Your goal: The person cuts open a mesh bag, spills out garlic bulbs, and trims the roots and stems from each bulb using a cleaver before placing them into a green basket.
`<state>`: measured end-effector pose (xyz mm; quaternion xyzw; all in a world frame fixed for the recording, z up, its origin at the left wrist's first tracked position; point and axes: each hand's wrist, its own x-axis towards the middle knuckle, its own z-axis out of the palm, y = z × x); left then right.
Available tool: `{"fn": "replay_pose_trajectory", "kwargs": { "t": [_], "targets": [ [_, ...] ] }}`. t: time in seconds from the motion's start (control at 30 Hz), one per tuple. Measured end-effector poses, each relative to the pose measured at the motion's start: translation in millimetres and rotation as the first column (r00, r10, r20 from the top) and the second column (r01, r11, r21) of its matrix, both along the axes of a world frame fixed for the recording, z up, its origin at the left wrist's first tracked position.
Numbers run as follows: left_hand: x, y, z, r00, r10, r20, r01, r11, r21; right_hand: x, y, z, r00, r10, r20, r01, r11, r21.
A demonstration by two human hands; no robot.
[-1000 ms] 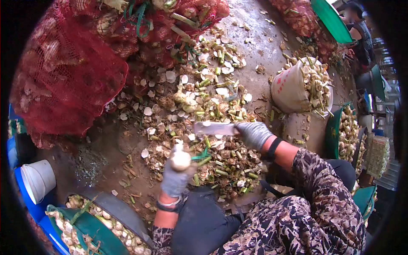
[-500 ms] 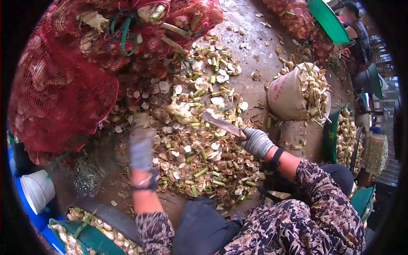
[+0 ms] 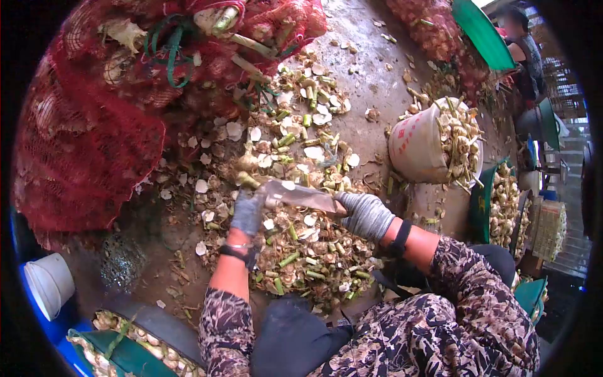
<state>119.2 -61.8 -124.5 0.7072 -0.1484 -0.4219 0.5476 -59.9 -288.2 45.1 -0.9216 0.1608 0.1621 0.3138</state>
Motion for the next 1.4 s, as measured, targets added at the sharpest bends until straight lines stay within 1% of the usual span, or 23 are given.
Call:
{"fn": "replay_pose_trajectory", "kwargs": {
  "t": [0.07, 0.2, 0.27, 0.33, 0.37, 0.43, 0.5, 0.57, 0.63, 0.7, 0.73, 0.77, 0.8, 0.83, 0.9, 0.93, 1.03, 1.07, 1.1, 1.23, 1.3, 1.33, 1.4],
  "targets": [
    [-12.0, 14.4, 13.3, 0.987, -0.041, -0.155, 0.017, 0.988, -0.155, 12.7, 11.3, 23.1, 0.993, 0.108, 0.045, -0.108, 0.994, 0.004],
    [-47.5, 39.9, 38.3, 0.969, -0.126, -0.21, 0.027, 0.907, -0.421, 34.9, 42.5, 46.9, 0.955, 0.259, 0.147, -0.269, 0.962, 0.048],
    [-63.0, 41.3, 45.6, 0.992, -0.072, -0.105, 0.022, 0.91, -0.413, 38.2, 45.6, 44.7, 0.945, 0.312, 0.1, -0.316, 0.949, 0.027],
    [-63.4, 43.0, 75.5, 0.988, -0.108, 0.108, 0.117, 0.989, -0.086, 34.4, 33.1, 22.3, 0.972, 0.215, -0.094, -0.215, 0.976, 0.009],
    [-57.9, 34.1, 130.5, 0.977, -0.168, 0.13, 0.154, 0.982, 0.107, 24.1, 21.8, 19.8, 0.982, 0.141, -0.122, -0.143, 0.99, -0.008],
    [-73.7, 41.7, 134.1, 0.965, 0.056, 0.258, -0.043, 0.997, -0.057, 2.7, 3.8, 6.2, 0.989, -0.045, -0.138, 0.041, 0.999, -0.034],
    [-81.2, 51.2, 132.5, 0.949, -0.115, 0.292, 0.076, 0.987, 0.142, -15.0, 8.8, 0.0, 0.983, -0.13, -0.126, 0.137, 0.989, 0.054],
    [-73.3, 35.9, 154.5, 0.767, -0.344, 0.541, 0.285, 0.939, 0.193, 1.9, 45.7, 29.1, 0.973, -0.23, -0.014, 0.221, 0.919, 0.327],
    [-72.9, 26.5, 146.8, 0.744, -0.437, 0.506, 0.346, 0.899, 0.267, 25.2, 72.0, 51.3, 0.984, -0.145, 0.099, 0.112, 0.953, 0.281],
    [-69.6, 21.9, 157.0, 0.855, -0.131, 0.501, 0.175, 0.984, -0.041, 44.8, 76.2, 60.6, 0.992, -0.108, -0.064, 0.125, 0.913, 0.389],
    [-77.7, 32.8, 168.1, 0.849, 0.091, 0.52, -0.021, 0.99, -0.139, 41.0, 75.6, 45.9, 0.985, -0.173, 0.007, 0.149, 0.867, 0.475],
    [-73.0, 42.0, 171.4, 0.871, 0.102, 0.481, -0.055, 0.992, -0.113, 44.6, 75.6, 44.0, 0.969, -0.236, 0.073, 0.157, 0.816, 0.557],
    [-67.6, 45.2, 171.3, 0.978, 0.189, 0.085, -0.165, 0.958, -0.235, 47.2, 73.4, 41.9, 0.975, -0.218, 0.041, 0.173, 0.861, 0.479],
    [-65.9, 46.3, 170.2, 0.92, 0.207, -0.334, -0.311, 0.902, -0.299, 41.5, 71.3, 42.2, 0.925, -0.324, -0.197, 0.376, 0.725, 0.577],
    [-73.7, 50.9, 163.9, 0.871, 0.156, -0.465, -0.387, 0.801, -0.457, 38.8, 75.5, 39.7, 0.818, -0.372, -0.439, 0.575, 0.577, 0.581],
    [-80.5, 53.6, 144.5, 0.852, 0.157, -0.5, -0.409, 0.794, -0.449, 32.3, 82.4, 28.3, 0.828, -0.407, -0.385, 0.552, 0.473, 0.686],
    [-82.7, 51.2, 128.6, 0.78, 0.145, -0.609, -0.49, 0.747, -0.449, 27.8, 100.8, -2.0, 0.82, -0.388, -0.421, 0.565, 0.424, 0.708],
    [-79.9, 52.0, 131.5, 0.81, 0.151, -0.566, -0.449, 0.781, -0.434, 31.0, 97.9, -12.0, 0.911, -0.315, -0.268, 0.412, 0.638, 0.651],
    [-77.4, 52.1, 134.4, 0.839, 0.154, -0.522, -0.408, 0.812, -0.417, 30.4, 98.6, -23.3, 0.95, -0.304, -0.073, 0.277, 0.712, 0.646],
    [-73.5, 52.2, 136.7, 0.777, 0.086, -0.623, -0.467, 0.743, -0.479, 30.7, 76.4, 1.6, 0.978, -0.21, 0.013, 0.19, 0.908, 0.373],
    [-72.7, 64.2, 118.9, 0.754, 0.07, -0.654, -0.465, 0.76, -0.454, 34.1, 61.6, 28.5, 0.994, 0.042, 0.098, -0.064, 0.97, 0.236],
    [-78.2, 78.7, 80.0, 0.997, 0.036, -0.063, -0.047, 0.984, -0.17, 32.1, 56.0, 28.9, 0.97, 0.156, 0.188, -0.196, 0.956, 0.22],
    [-83.7, 110.2, 35.8, 0.82, 0.096, -0.564, -0.423, 0.767, -0.483, 45.2, 54.3, 58.8, 0.925, 0.369, 0.089, -0.377, 0.92, 0.106]
  ]
}}
